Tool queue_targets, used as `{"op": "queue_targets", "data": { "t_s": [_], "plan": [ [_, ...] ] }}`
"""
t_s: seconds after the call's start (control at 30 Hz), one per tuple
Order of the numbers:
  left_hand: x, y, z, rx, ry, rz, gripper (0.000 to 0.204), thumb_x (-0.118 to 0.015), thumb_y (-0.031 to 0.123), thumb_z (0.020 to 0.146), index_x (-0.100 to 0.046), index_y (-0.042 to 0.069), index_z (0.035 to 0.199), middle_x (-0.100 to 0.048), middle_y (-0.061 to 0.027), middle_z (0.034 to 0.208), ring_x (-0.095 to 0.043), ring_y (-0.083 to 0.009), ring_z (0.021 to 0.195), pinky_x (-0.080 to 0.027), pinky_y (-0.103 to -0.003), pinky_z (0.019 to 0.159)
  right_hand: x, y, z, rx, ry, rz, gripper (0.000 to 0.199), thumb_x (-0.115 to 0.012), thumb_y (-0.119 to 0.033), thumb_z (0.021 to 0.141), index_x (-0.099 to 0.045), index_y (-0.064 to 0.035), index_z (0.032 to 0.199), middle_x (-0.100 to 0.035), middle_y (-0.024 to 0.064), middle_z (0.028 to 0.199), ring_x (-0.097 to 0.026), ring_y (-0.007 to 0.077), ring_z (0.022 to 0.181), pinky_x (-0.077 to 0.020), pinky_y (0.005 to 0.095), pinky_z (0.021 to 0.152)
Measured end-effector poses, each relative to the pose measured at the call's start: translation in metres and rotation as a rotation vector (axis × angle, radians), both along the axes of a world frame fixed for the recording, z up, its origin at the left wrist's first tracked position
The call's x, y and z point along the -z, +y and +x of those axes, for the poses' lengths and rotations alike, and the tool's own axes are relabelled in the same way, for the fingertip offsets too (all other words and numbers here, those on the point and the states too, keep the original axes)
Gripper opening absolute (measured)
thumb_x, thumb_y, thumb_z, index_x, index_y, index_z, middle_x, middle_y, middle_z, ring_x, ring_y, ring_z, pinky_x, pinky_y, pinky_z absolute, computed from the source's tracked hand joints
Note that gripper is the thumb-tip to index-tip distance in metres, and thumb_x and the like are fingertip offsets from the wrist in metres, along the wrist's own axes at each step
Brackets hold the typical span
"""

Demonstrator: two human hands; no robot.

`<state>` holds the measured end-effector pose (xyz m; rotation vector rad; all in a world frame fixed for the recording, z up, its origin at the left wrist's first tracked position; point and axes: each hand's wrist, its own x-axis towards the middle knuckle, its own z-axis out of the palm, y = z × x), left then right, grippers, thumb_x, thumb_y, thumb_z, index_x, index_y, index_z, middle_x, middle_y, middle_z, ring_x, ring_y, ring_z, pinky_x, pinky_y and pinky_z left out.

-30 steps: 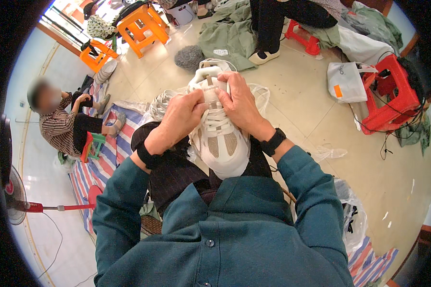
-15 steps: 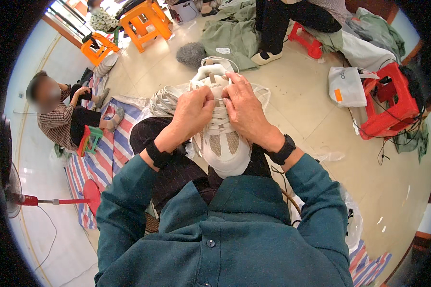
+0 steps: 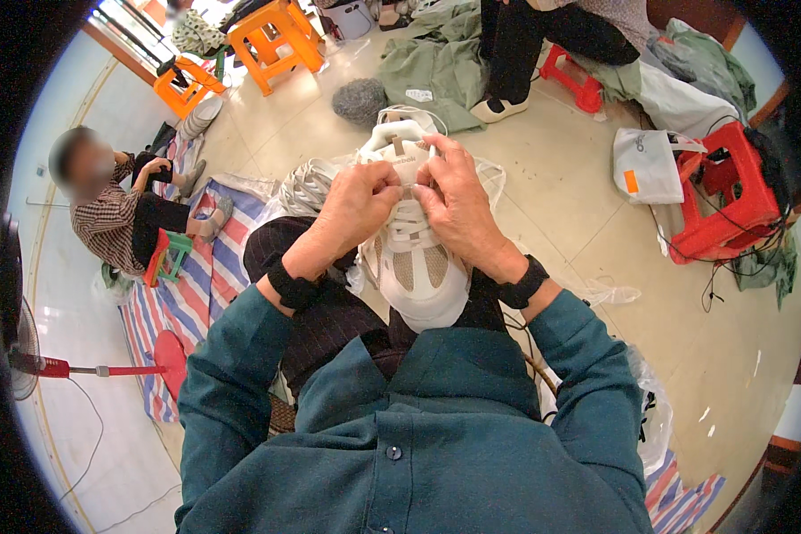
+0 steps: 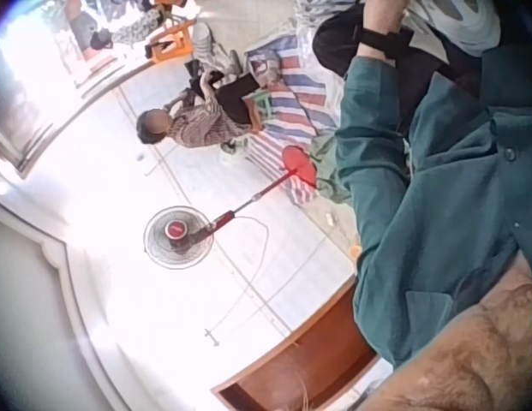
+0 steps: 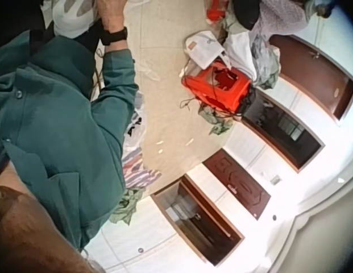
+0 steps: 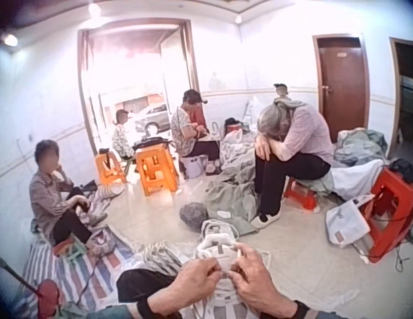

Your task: The recorder is lacing a pair of white Reebok sneakers while sitting in a workshop environment with other workers.

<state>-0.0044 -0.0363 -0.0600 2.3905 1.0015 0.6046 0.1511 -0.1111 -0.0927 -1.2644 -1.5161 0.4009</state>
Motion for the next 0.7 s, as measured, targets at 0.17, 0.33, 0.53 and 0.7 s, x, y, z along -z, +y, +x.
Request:
{"op": "queue_targets", "data": {
  "t_s": [0.17, 0.33, 0.53, 0.7],
  "plan": [
    [-0.017, -0.005, -0.013, 0.046, 0.010, -0.243, 0.013, -0.060, 0.009, 0.081, -0.061, -0.003, 0.085, -0.061, -0.0088, 0.065, -0.058, -0.0131, 0.061, -0.047, -0.029, 0.058, 0.000, -0.008, 0.010, 0.092, -0.087, 0.115, 0.011, -0.060, -0.001, 0.080, -0.052, -0.0012, 0.088, -0.046, 0.0156, 0.131, -0.046, 0.0308, 0.118, -0.0428, 0.0364, 0.092],
    [-0.014, -0.002, -0.030, 0.035, -0.249, -0.532, 0.011, -0.057, 0.006, 0.081, -0.062, -0.003, 0.085, -0.060, -0.0069, 0.062, -0.057, -0.0133, 0.058, -0.048, -0.029, 0.057, -0.011, -0.034, 0.047, 0.117, 0.081, 0.066, 0.008, -0.059, -0.004, 0.084, -0.052, -0.0029, 0.089, -0.054, 0.0123, 0.123, -0.053, 0.0226, 0.108, -0.0439, 0.0328, 0.088],
    [-0.007, 0.000, -0.019, 0.072, -0.160, -0.550, 0.007, -0.056, 0.004, 0.088, -0.059, -0.001, 0.091, -0.059, -0.0024, 0.070, -0.055, -0.0078, 0.061, -0.047, -0.023, 0.057, -0.007, -0.039, 0.033, 0.015, 0.084, -0.037, 0.016, -0.056, -0.013, 0.091, -0.058, -0.0057, 0.106, -0.063, 0.0053, 0.069, -0.061, 0.0174, 0.063, -0.0474, 0.0297, 0.064],
    [-0.014, -0.002, -0.018, 0.064, -0.121, -0.523, 0.008, -0.056, 0.006, 0.089, -0.058, -0.002, 0.090, -0.059, -0.0024, 0.069, -0.056, -0.0081, 0.061, -0.048, -0.024, 0.056, -0.018, -0.018, 0.008, 0.026, -0.107, -0.145, 0.016, -0.060, -0.016, 0.088, -0.057, -0.0052, 0.100, -0.063, 0.0143, 0.074, -0.063, 0.0314, 0.068, -0.0473, 0.0393, 0.061]
  ]
}}
